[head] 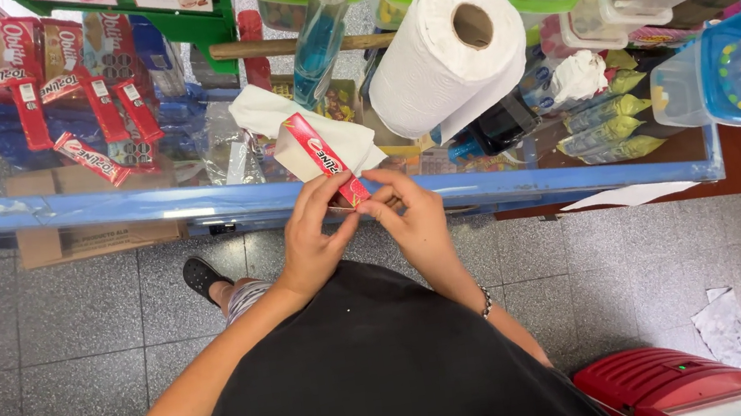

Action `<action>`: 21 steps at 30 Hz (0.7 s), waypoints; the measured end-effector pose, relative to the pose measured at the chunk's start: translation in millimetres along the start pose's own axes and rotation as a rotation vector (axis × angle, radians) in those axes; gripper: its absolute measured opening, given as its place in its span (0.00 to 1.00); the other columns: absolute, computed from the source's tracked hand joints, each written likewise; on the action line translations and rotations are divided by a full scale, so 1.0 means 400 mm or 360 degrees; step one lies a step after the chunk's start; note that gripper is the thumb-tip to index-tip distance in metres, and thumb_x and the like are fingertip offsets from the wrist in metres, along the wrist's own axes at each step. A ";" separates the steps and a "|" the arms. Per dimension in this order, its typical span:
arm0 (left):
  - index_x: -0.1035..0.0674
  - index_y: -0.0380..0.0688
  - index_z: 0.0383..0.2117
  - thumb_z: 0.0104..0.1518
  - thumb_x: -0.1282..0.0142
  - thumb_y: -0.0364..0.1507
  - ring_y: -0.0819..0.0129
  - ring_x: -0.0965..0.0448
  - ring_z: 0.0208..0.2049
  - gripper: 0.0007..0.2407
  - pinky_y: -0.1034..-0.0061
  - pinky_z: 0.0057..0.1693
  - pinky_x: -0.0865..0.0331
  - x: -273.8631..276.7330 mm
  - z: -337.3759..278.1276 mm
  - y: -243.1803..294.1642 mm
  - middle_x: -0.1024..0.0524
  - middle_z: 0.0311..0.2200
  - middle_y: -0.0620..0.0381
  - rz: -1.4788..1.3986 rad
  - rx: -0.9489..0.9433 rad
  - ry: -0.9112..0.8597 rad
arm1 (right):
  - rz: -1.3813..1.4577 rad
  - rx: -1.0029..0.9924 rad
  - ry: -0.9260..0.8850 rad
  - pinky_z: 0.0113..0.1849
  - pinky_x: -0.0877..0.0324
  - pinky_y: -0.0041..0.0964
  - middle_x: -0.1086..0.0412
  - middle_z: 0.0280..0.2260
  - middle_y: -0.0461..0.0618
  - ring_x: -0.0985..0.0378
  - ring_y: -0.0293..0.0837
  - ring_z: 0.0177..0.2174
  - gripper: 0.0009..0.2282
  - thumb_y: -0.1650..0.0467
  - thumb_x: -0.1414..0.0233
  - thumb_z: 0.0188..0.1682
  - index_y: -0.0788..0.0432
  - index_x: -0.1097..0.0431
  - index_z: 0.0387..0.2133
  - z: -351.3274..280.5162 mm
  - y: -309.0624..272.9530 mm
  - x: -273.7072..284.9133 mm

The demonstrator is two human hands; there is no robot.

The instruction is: Restocking and organizing small candy or gum packets into a display rack at a checkout counter

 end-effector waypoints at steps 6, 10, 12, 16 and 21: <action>0.24 0.43 0.57 0.52 0.35 0.18 0.47 0.22 0.53 0.24 0.58 0.56 0.28 0.000 0.009 0.002 0.25 0.51 0.48 0.0057 0.0019 -0.0034 | -0.0145 0.0048 -0.0025 0.28 0.32 0.32 0.25 0.20 0.46 0.32 0.38 0.20 0.15 0.67 0.34 0.44 0.53 0.23 0.44 0.002 0.117 -0.029; 0.25 0.43 0.58 0.51 0.35 0.17 0.47 0.22 0.52 0.24 0.56 0.56 0.28 -0.001 0.006 -0.001 0.25 0.51 0.48 0.0081 0.0045 -0.0068 | -0.0091 0.0027 -0.0098 0.26 0.34 0.29 0.24 0.19 0.43 0.34 0.35 0.19 0.12 0.67 0.35 0.43 0.50 0.22 0.41 0.016 0.124 -0.017; 0.24 0.44 0.58 0.52 0.35 0.18 0.48 0.22 0.52 0.24 0.57 0.56 0.27 -0.002 0.010 0.002 0.25 0.51 0.49 0.0058 0.0038 -0.0075 | 0.0065 0.0052 -0.0129 0.24 0.35 0.27 0.24 0.22 0.46 0.34 0.33 0.19 0.14 0.68 0.33 0.42 0.53 0.22 0.43 0.029 0.106 -0.007; 0.24 0.45 0.58 0.52 0.34 0.20 0.50 0.21 0.52 0.24 0.59 0.55 0.27 -0.007 0.003 -0.010 0.24 0.50 0.51 0.0083 0.0048 -0.0098 | 0.0112 0.0088 -0.0176 0.25 0.33 0.28 0.24 0.23 0.51 0.30 0.36 0.21 0.15 0.70 0.32 0.40 0.57 0.21 0.42 0.049 0.068 0.018; 0.25 0.47 0.58 0.51 0.34 0.19 0.50 0.21 0.50 0.25 0.58 0.54 0.27 -0.004 0.017 -0.006 0.24 0.50 0.51 0.0062 0.0092 -0.0142 | 0.0055 0.0081 -0.0347 0.25 0.31 0.32 0.24 0.25 0.55 0.26 0.41 0.21 0.11 0.74 0.34 0.41 0.62 0.22 0.38 0.066 0.070 0.004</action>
Point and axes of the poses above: each hand's wrist, its own z-axis towards the middle knuckle, its own x-axis out of the back of the hand, y = z × x, the point moved 5 cm from there along z, towards the middle knuckle
